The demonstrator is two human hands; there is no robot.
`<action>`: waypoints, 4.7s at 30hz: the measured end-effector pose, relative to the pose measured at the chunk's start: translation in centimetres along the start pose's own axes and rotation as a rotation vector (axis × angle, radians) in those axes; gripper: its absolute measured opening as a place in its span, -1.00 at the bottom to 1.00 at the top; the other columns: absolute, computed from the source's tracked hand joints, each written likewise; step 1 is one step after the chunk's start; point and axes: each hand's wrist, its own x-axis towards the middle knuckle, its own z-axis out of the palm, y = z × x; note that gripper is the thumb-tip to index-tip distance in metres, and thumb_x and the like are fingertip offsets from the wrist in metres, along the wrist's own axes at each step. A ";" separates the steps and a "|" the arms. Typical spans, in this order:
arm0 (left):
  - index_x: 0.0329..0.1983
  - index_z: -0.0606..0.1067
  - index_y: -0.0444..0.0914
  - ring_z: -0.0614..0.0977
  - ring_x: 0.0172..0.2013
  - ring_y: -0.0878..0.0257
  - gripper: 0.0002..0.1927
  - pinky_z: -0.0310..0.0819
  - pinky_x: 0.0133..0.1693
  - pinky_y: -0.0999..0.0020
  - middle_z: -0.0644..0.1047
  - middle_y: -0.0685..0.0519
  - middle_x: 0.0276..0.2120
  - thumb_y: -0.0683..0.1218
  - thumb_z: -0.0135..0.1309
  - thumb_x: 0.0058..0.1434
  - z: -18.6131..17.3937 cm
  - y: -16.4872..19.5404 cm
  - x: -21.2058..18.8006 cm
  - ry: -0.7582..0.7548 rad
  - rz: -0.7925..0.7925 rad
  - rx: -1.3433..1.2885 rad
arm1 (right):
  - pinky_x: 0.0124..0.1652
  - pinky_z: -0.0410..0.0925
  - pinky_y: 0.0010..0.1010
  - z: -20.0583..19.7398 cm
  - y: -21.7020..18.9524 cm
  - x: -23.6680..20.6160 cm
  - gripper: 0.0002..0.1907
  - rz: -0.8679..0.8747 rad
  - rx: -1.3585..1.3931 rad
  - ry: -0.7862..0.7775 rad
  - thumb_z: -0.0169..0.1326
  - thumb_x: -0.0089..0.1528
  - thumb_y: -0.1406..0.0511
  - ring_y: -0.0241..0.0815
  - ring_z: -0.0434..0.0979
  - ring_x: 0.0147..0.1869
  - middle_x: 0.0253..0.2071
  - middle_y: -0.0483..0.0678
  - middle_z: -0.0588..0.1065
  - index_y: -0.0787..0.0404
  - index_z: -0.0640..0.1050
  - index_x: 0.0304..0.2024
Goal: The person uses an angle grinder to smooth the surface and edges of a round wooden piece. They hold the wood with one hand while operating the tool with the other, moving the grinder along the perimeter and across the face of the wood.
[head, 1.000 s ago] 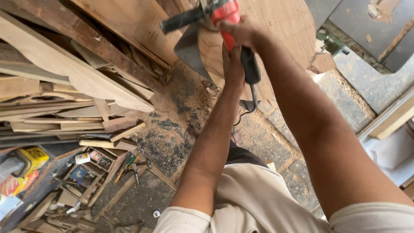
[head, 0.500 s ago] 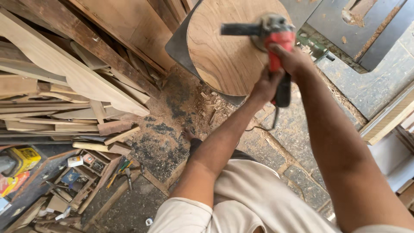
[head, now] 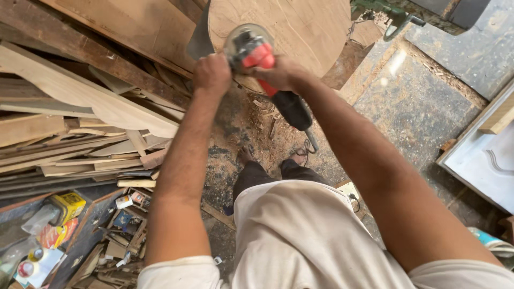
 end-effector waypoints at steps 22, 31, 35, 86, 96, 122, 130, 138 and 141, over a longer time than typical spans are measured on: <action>0.01 0.48 -0.43 0.66 -0.59 0.24 -0.73 0.56 -0.69 0.45 0.61 -0.17 -0.41 -0.12 -0.04 0.41 -0.7 13.3 -6.4 -0.340 0.008 -0.275 | -0.08 0.55 -0.11 -0.8 10.2 -6.6 -0.44 0.050 -0.309 0.255 0.23 0.22 0.12 0.05 0.65 -0.18 -0.17 0.17 0.60 0.21 0.42 0.18; -0.20 0.60 -0.31 0.74 -0.29 0.01 -0.77 0.66 -0.32 0.18 0.66 -0.13 -0.32 -0.09 -0.03 0.37 -0.3 0.9 -2.0 -0.040 -0.285 -0.156 | -0.34 0.52 -0.24 -0.1 -5.2 1.8 -0.47 -0.208 -0.348 0.096 0.27 0.14 0.20 -0.12 0.62 -0.35 -0.23 0.07 0.61 0.13 0.48 0.15; -0.30 0.62 -0.24 0.73 -0.27 -0.01 -0.75 0.67 -0.27 0.12 0.66 -0.13 -0.28 -0.09 -0.07 0.32 -0.6 -2.4 4.4 0.031 -0.337 -0.192 | -0.35 0.50 -0.13 -2.4 -10.3 5.2 -0.48 -0.184 -0.471 0.130 0.25 0.22 0.08 -0.02 0.60 -0.38 -0.24 0.14 0.59 0.07 0.49 0.18; -0.31 0.61 -0.27 0.72 -0.31 -0.05 -0.83 0.66 -0.28 0.09 0.65 -0.19 -0.38 -0.14 0.04 0.27 1.0 14.0 10.8 -0.055 0.317 -0.050 | -0.06 0.51 -0.10 -8.7 6.4 -1.5 -0.27 0.135 -0.014 0.425 0.26 0.17 -0.10 0.00 0.62 -0.10 -0.09 0.12 0.54 0.19 0.43 0.19; -0.25 0.63 -0.31 0.68 -0.17 -0.17 -0.81 0.61 -0.17 -0.02 0.63 -0.26 -0.24 -0.14 0.03 0.24 -3.0 -1.6 14.9 -0.111 0.149 -0.042 | 0.03 0.46 -0.07 -4.9 -4.3 9.9 -0.11 0.035 -0.141 0.512 0.27 0.09 -0.22 0.14 0.60 0.04 -0.01 0.20 0.55 0.27 0.43 0.19; -0.07 0.49 -0.31 0.75 -0.45 0.15 -0.72 0.68 -0.51 0.33 0.64 -0.17 -0.31 -0.03 -0.14 0.42 -0.3 4.6 23.9 -0.141 0.151 -0.324 | -0.16 0.50 -0.16 -10.3 -3.2 10.6 -0.37 0.133 -0.290 0.676 0.33 0.16 -0.12 0.02 0.64 -0.13 -0.15 0.14 0.58 0.14 0.54 0.04; -0.27 0.61 -0.24 0.71 -0.35 -0.04 -0.73 0.62 -0.33 0.06 0.67 -0.13 -0.36 -0.06 -0.08 0.38 1.4 -6.1 16.1 0.193 -0.015 -0.349 | -0.23 0.54 -0.16 -3.4 -9.3 11.5 -0.52 -0.050 -0.311 0.427 0.22 0.24 -0.07 -0.09 0.66 -0.23 -0.21 0.03 0.62 0.02 0.60 0.07; -0.29 0.55 -0.29 0.65 -0.53 0.21 -0.81 0.59 -0.54 0.32 0.62 -0.04 -0.46 -0.11 -0.02 0.34 2.0 1.6 7.9 -0.042 0.038 -0.254 | -0.28 0.56 -0.16 -1.0 -1.3 2.8 -0.40 -0.027 -0.354 0.491 0.27 0.26 -0.06 0.00 0.64 -0.30 -0.24 0.17 0.58 0.24 0.51 0.11; -0.27 0.53 -0.30 0.60 -0.60 0.27 -0.77 0.58 -0.58 0.36 0.59 -0.04 -0.49 -0.10 -0.08 0.41 3.2 7.3 5.0 -0.148 0.100 -0.333 | -0.20 0.56 -0.15 -0.6 3.9 -1.1 -0.42 0.085 -0.274 0.487 0.23 0.29 -0.02 0.01 0.62 -0.22 -0.15 0.19 0.56 0.21 0.50 0.17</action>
